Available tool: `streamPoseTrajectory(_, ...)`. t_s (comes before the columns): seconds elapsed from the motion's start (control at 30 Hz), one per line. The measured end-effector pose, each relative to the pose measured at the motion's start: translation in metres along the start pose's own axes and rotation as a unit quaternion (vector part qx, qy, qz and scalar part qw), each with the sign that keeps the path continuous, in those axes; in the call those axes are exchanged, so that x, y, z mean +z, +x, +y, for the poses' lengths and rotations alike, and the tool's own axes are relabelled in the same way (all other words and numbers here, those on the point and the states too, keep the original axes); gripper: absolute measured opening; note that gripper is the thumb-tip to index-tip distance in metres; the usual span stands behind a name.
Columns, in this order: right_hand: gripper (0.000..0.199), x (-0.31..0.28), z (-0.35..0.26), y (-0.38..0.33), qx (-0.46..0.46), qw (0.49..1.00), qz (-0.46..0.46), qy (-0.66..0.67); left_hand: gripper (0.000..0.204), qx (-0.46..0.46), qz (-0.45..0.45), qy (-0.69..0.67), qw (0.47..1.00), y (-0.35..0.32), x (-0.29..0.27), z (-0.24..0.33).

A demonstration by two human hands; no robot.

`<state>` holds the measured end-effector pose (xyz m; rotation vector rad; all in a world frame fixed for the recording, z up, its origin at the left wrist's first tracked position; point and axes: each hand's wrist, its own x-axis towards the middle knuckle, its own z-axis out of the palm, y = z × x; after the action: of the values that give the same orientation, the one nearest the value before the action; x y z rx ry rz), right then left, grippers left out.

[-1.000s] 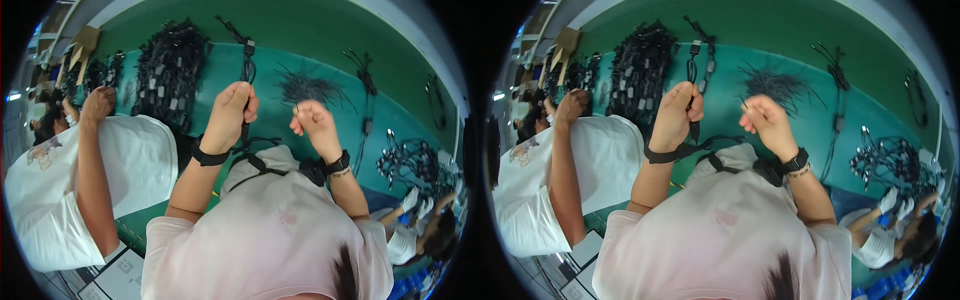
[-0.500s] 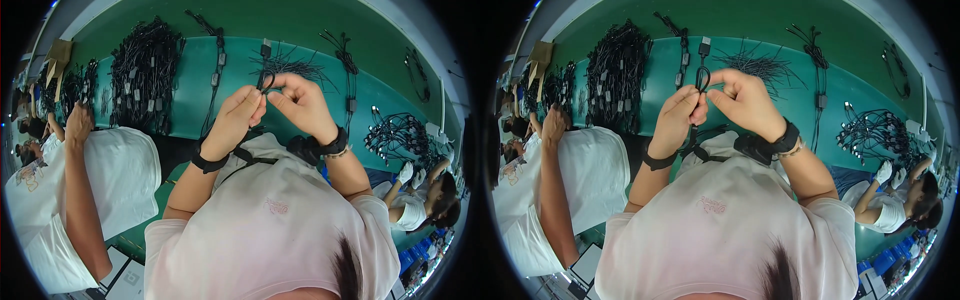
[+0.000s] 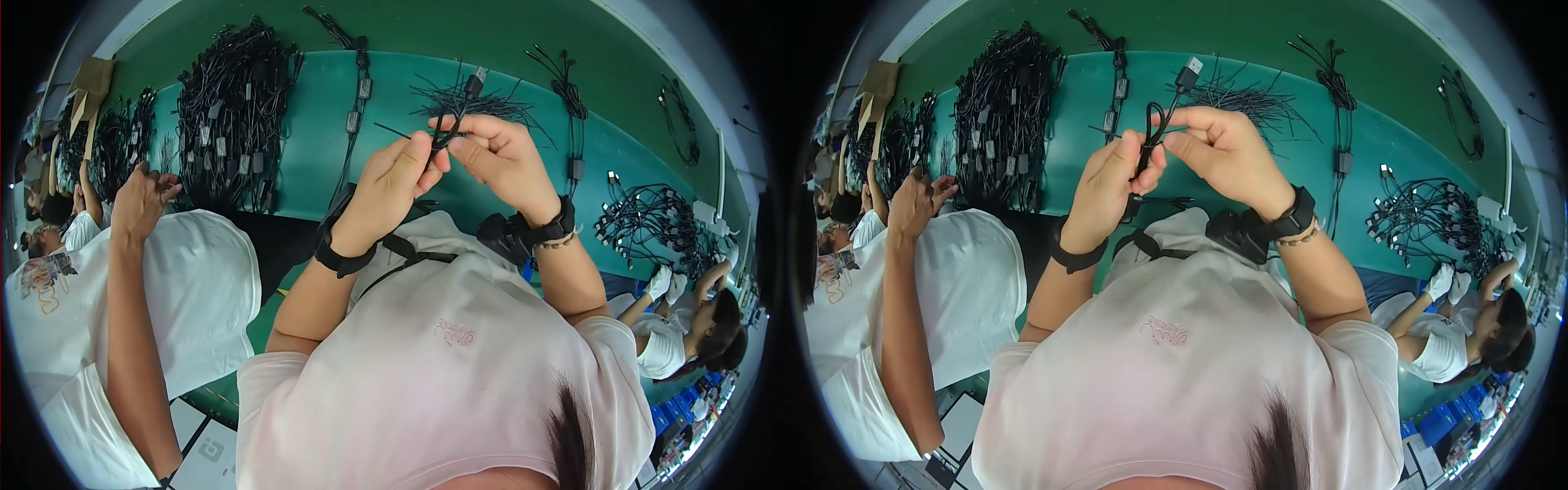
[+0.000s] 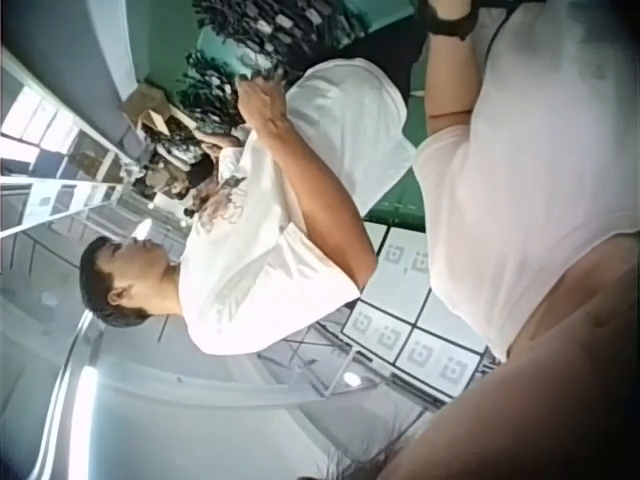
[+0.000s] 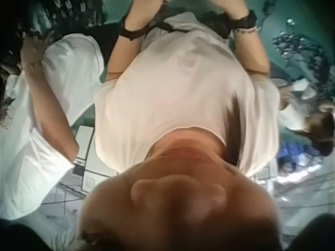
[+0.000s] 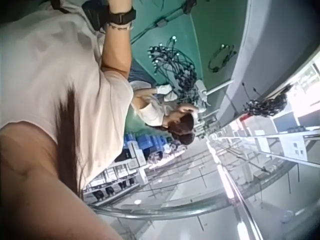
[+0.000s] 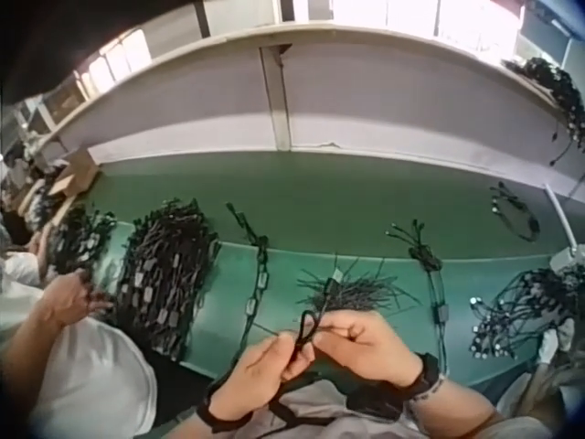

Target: The person picks up a cable from a pile, loops it by hand, and secures the loop with a plastic tie. They then repeat the process with a second cable before reaching for a third.

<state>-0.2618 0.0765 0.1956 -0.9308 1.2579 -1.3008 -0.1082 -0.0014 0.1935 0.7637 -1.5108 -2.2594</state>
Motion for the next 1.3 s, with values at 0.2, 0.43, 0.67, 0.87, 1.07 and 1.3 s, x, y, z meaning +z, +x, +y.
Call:
streamPoseTrajectory(0.2,0.020,-0.014,0.008,0.009,-0.077,0.993,-0.080,-0.028,0.037,-0.072,-0.080,-0.078,0.991,-0.002,-0.008,0.009)
streamPoseTrajectory(0.43,0.023,-0.019,-0.018,0.027,-0.146,0.960,-0.220,-0.095,0.027,-0.096,-0.203,-0.077,0.972,-0.003,-0.014,0.004)
streamPoseTrajectory(0.67,0.021,-0.018,-0.030,0.030,-0.273,0.909,-0.246,-0.199,0.026,-0.101,-0.237,-0.157,0.953,-0.006,-0.014,0.010)
streamPoseTrajectory(0.87,0.015,-0.015,-0.030,0.014,-0.178,0.950,-0.133,-0.218,0.024,-0.113,-0.227,-0.313,0.915,-0.005,-0.013,0.008)
streamPoseTrajectory(1.07,0.009,-0.015,-0.030,0.012,0.012,0.988,-0.112,-0.110,0.021,-0.042,-0.128,-0.333,0.933,-0.004,-0.006,0.002)
streamPoseTrajectory(1.3,0.013,-0.005,-0.032,0.013,-0.024,0.990,-0.074,-0.119,0.016,0.046,-0.062,-0.286,0.955,-0.010,-0.002,-0.002)
